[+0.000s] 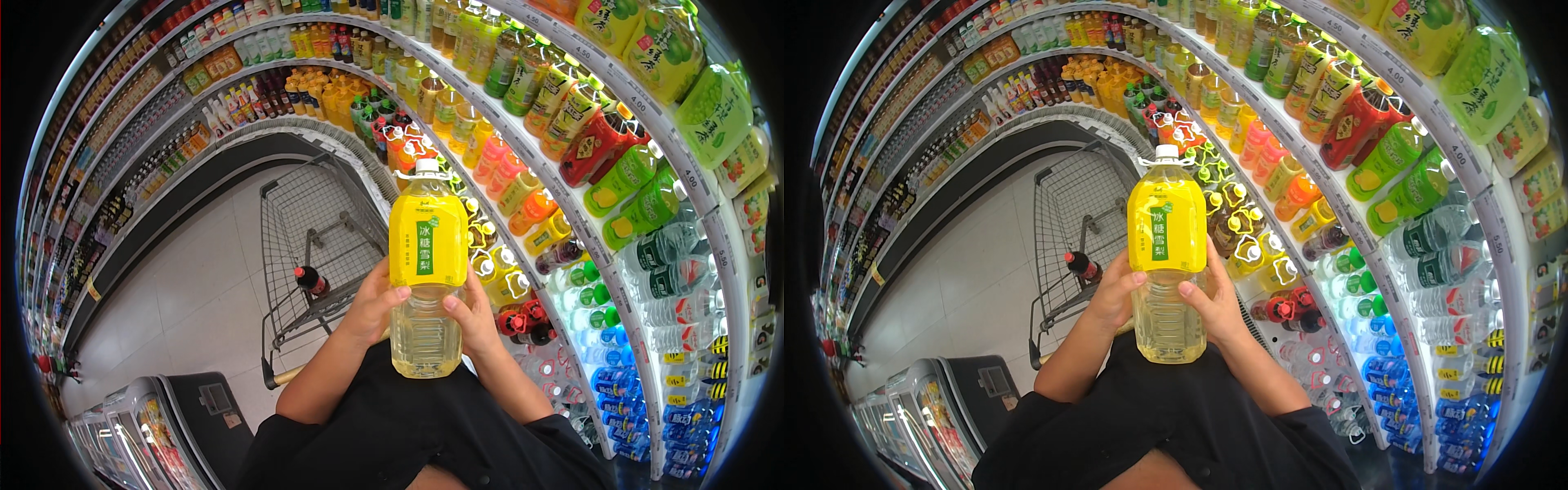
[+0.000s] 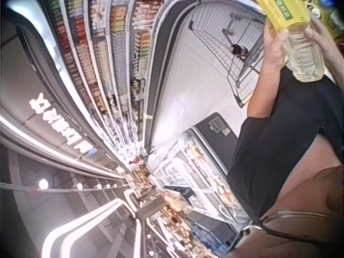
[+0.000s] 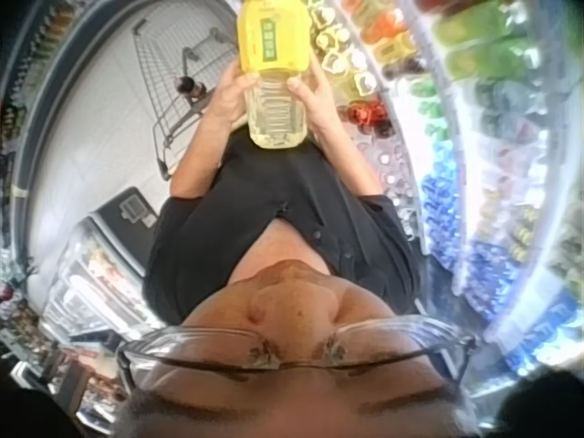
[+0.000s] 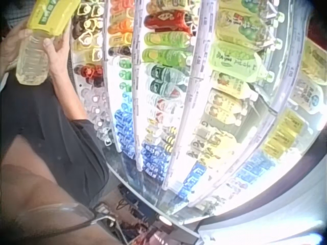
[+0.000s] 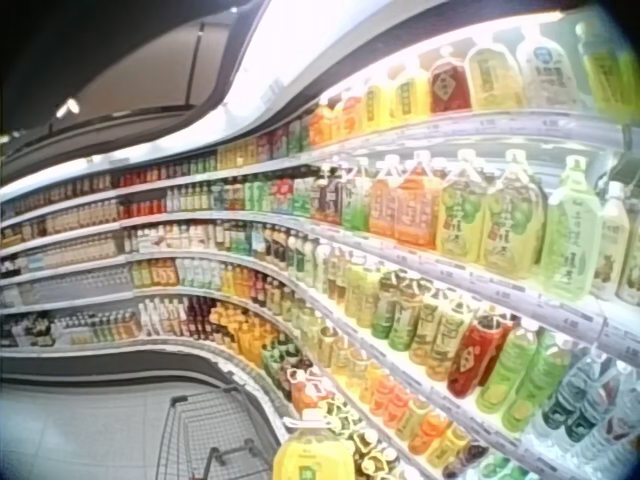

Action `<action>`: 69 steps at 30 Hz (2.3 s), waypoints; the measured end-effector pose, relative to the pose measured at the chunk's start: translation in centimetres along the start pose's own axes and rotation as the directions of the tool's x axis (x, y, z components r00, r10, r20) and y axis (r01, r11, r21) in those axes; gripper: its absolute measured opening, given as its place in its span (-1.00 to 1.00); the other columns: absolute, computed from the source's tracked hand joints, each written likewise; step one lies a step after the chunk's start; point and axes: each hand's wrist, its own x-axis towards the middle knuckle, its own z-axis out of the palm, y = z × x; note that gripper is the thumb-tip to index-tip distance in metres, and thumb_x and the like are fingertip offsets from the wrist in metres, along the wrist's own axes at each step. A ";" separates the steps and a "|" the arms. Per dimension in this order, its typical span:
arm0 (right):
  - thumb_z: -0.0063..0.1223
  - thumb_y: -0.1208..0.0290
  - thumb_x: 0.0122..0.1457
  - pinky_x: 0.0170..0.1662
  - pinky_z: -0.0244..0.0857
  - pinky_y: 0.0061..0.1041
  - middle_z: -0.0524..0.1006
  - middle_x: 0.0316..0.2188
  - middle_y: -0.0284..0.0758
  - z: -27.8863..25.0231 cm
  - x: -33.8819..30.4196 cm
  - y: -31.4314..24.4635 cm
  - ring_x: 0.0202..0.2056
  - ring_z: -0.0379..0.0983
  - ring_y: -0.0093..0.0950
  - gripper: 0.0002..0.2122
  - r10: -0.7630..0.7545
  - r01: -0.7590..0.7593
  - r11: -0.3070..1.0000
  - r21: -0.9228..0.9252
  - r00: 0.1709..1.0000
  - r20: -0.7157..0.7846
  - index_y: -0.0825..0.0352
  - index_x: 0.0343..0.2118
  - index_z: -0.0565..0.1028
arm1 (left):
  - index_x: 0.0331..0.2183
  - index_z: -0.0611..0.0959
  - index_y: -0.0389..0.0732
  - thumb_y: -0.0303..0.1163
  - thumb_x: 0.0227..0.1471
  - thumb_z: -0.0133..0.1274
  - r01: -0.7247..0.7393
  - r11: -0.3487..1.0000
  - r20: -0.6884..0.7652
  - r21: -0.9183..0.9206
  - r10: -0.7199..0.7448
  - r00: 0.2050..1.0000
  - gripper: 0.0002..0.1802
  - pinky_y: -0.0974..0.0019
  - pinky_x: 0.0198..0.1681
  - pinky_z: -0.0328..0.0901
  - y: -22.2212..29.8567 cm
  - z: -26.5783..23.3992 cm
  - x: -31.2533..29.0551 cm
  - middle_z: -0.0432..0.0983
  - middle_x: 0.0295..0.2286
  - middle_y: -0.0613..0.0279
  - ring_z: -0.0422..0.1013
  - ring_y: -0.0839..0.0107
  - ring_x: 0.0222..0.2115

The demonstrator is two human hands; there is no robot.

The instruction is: The person unloads bottles of water and sports drinks from a shopping cart onto refrigerator shelves, pushes the cart along the beverage aisle, and picks bottles of tea and juice from the shelves, placing them into the shopping cart by hand.

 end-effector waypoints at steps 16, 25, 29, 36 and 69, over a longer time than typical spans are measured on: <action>0.29 0.40 0.13 0.41 -0.11 -0.29 0.08 0.40 -0.13 1.6 -0.6 0.0 0.40 -0.01 -0.32 -0.10 0.010 -0.010 1.000 -0.002 1.000 0.026 0.42 0.43 -0.05 | 0.26 0.26 -0.30 -0.46 0.11 0.17 -0.054 0.998 -0.029 -0.011 0.053 0.998 -0.26 0.16 0.28 0.15 -0.3 -0.8 -2.1 0.33 0.15 0.10 0.27 0.28 0.20; 0.28 0.45 0.13 0.41 -0.11 -0.29 0.12 0.38 -0.12 3.0 0.4 1.0 0.39 0.02 -0.32 -0.09 -0.113 0.113 0.981 -0.157 0.994 0.010 0.43 0.43 -0.10 | 0.38 0.00 -0.32 -0.45 0.12 0.19 -0.188 0.953 -0.110 0.236 0.218 0.970 -0.04 0.09 0.34 0.06 1.8 -0.5 -2.5 0.14 0.26 -0.02 0.08 0.18 0.31; 0.32 0.46 0.09 0.35 0.04 -0.31 0.22 0.32 -0.11 4.3 0.6 1.7 0.32 0.17 -0.30 -0.07 -0.162 0.145 0.948 -0.283 0.986 -0.038 0.45 0.42 -0.08 | 0.38 -0.05 -0.34 -0.43 0.11 0.24 -0.236 0.880 -0.031 0.413 0.273 0.962 0.02 0.08 0.34 0.08 2.5 -0.3 -3.4 0.07 0.28 -0.04 0.02 0.17 0.34; 0.44 0.35 -0.02 0.17 0.32 -0.27 0.36 0.18 0.01 8.1 0.2 1.7 0.19 0.37 -0.22 0.01 -0.355 0.247 0.576 -0.779 0.934 0.034 0.48 0.39 -0.04 | 0.35 -0.06 -0.35 -0.36 0.00 0.37 -0.279 0.679 0.024 0.679 0.359 0.933 0.14 0.09 0.30 0.14 2.2 -2.5 -3.6 0.10 0.25 -0.05 0.10 0.19 0.29; 0.32 0.32 0.12 0.42 -0.19 -0.33 -0.05 0.43 -0.04 11.1 1.9 2.8 0.44 -0.13 -0.29 0.04 0.153 -0.073 0.956 -0.282 0.950 0.271 0.42 0.44 -0.26 | 0.28 0.22 -0.23 -0.35 -0.04 0.17 -0.127 0.989 -0.084 0.074 0.133 0.988 -0.14 0.04 0.22 0.30 6.2 -6.4 -6.7 0.38 0.14 0.03 0.38 0.14 0.14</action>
